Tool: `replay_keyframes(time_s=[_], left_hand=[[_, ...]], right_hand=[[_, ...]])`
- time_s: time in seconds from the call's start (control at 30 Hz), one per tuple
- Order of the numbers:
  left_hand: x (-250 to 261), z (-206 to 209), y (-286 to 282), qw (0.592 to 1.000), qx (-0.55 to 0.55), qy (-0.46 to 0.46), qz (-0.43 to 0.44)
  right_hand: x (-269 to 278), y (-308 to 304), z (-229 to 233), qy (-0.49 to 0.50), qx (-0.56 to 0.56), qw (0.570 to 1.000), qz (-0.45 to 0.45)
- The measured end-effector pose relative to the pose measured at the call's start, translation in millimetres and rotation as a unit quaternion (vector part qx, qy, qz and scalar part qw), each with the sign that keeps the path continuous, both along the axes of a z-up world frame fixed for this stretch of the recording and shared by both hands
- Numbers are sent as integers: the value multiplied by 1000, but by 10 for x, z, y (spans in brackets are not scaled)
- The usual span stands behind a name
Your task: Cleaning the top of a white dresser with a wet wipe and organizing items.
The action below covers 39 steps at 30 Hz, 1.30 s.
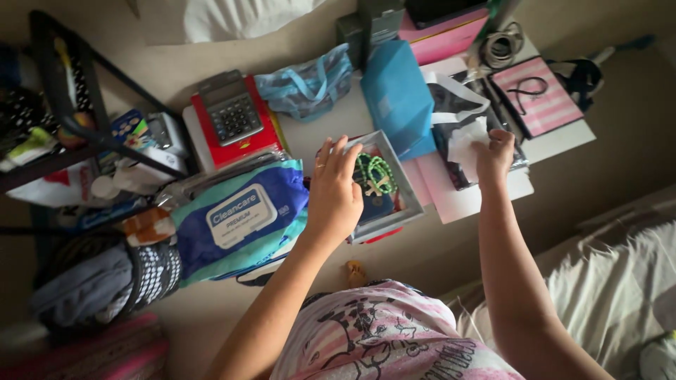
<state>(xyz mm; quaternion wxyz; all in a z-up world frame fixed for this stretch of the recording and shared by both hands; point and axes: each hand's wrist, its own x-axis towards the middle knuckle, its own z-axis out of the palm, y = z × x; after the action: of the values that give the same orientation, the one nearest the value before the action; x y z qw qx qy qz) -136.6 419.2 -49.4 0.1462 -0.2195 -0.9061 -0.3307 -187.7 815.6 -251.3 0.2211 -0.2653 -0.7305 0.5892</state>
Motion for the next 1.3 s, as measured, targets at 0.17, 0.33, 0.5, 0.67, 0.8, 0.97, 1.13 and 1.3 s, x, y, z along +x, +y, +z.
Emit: replay_keyframes(time_s=[0.17,0.33,0.5,0.67,0.8,0.97,1.13,1.3], left_hand=[[63,-7,-17,998,52,-26,-2],[247,45,9,999,39,-13,8],[429,-100,98,999,33,-37,16],[505,-210,186,997,60,-35,12],[545,-254,188,998,30,-46,15],[582,-532,233,995,12,-102,18],[545,-1004,225,990,-25,-136,35],[580,-890,208,967,-6,-252,26]], right_hand=[[99,12,-192,29,399,917,-8],[465,-382,418,53,324,944,43],[758,-943,849,-99,-7,969,228],[826,-1278,988,-142,33,952,269],[772,-1416,1063,-173,99,940,277],[743,-1483,951,-181,162,934,263],[714,-1468,861,-149,168,931,289],[758,-1489,1067,-164,62,943,282]])
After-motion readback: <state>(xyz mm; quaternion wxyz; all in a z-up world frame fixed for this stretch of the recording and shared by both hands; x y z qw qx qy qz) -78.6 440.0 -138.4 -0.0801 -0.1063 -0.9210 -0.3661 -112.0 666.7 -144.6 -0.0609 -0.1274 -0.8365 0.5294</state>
